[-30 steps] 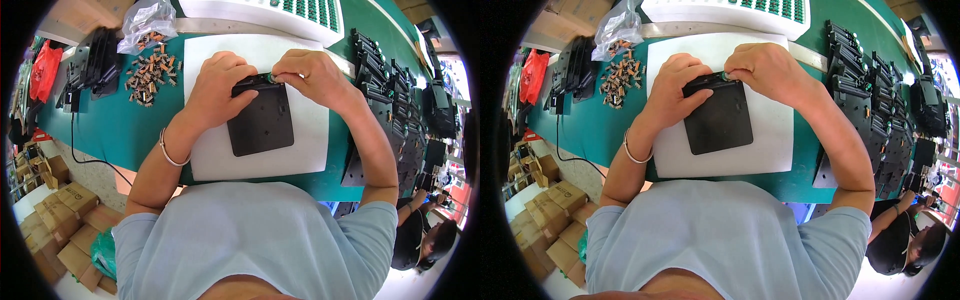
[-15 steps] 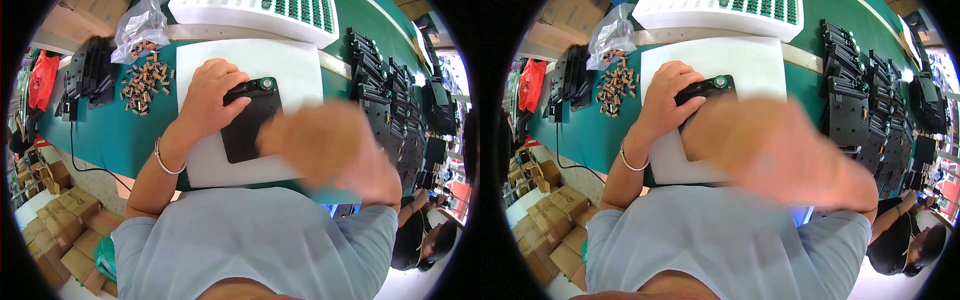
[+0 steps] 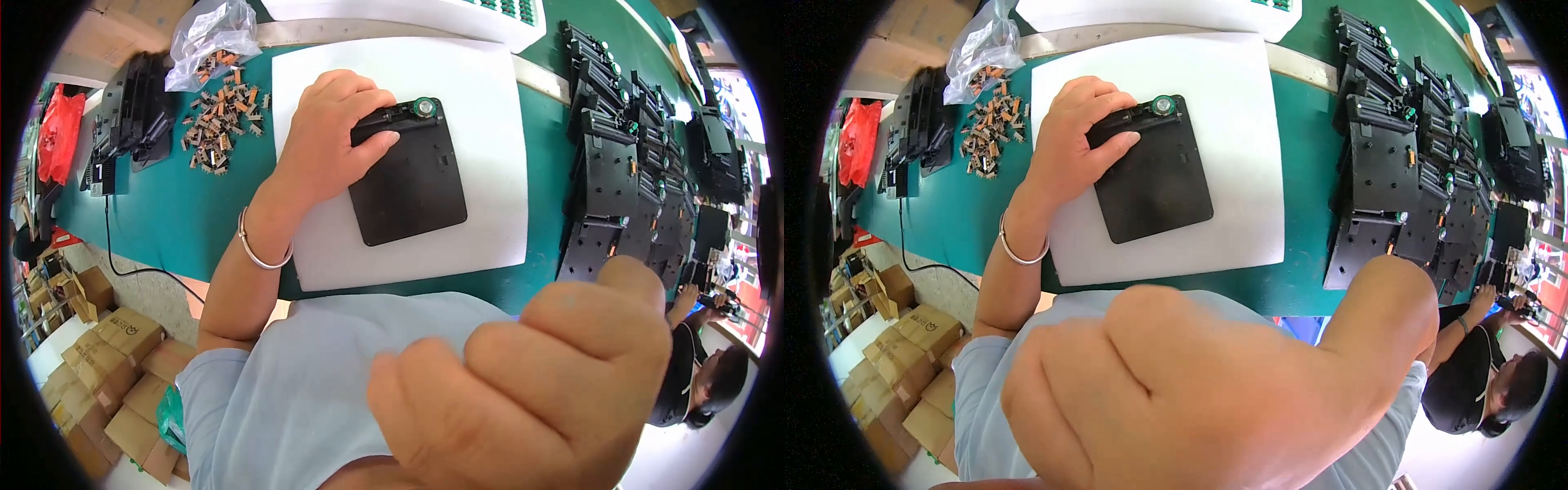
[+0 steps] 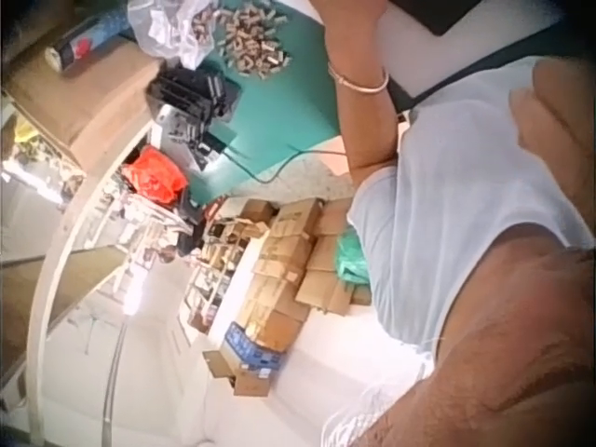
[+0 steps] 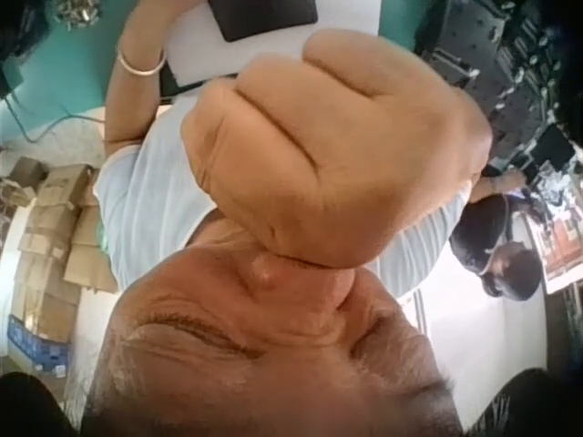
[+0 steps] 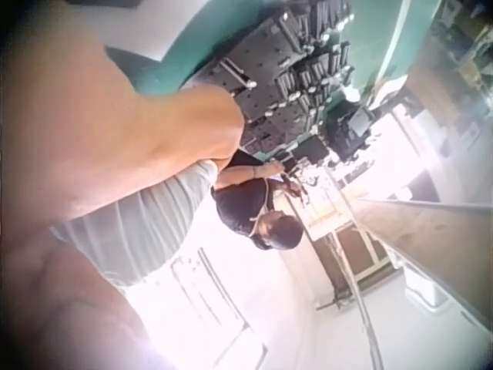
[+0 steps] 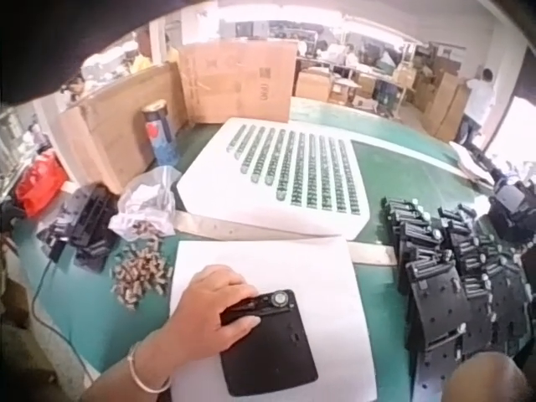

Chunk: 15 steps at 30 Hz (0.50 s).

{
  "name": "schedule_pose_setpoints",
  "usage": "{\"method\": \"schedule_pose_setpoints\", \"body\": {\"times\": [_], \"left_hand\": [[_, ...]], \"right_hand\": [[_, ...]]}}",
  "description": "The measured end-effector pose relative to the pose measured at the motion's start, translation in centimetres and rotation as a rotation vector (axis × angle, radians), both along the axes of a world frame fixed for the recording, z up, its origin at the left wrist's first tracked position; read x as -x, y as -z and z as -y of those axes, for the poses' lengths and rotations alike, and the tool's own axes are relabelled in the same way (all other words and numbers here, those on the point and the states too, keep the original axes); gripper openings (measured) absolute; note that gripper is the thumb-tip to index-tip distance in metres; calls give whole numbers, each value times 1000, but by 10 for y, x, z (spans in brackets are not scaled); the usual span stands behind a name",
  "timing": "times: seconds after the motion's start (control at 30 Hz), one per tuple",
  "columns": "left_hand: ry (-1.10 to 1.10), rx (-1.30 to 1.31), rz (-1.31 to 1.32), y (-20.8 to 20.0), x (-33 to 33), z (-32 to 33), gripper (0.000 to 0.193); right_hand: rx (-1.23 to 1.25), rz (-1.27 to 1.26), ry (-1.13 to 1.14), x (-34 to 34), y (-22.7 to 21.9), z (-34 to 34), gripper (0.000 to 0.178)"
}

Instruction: The person assembles small electronic and mechanical components onto a plastic base plate by hand, taking circuit boards, metal springs, and screws from a plastic tray and attaching them to the base plate.

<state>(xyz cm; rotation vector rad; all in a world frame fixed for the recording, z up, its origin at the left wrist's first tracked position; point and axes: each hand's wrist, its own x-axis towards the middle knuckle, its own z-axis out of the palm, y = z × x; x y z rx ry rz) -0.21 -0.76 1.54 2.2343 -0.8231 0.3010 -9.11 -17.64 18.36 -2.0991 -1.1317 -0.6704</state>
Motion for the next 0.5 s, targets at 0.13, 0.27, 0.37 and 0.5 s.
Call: {"method": "schedule_pose_setpoints", "body": {"times": [0.13, 0.27, 0.37, 0.5], "left_hand": [[4, -15, -25, 0, -1, 0, 31], [-35, -20, -52, 4, 2, -9, 31], [-17, -7, -45, 3, -1, -7, 31], [0, -10, -9, 0, 0, 1, 32]], "right_hand": [[33, -239, 111, 5, -14, 3, 21], [144, -305, 115, 8, -23, 15, 20], [262, -350, 136, 9, -31, 28, 19], [361, -198, 124, -7, -24, 59, 21]]}}
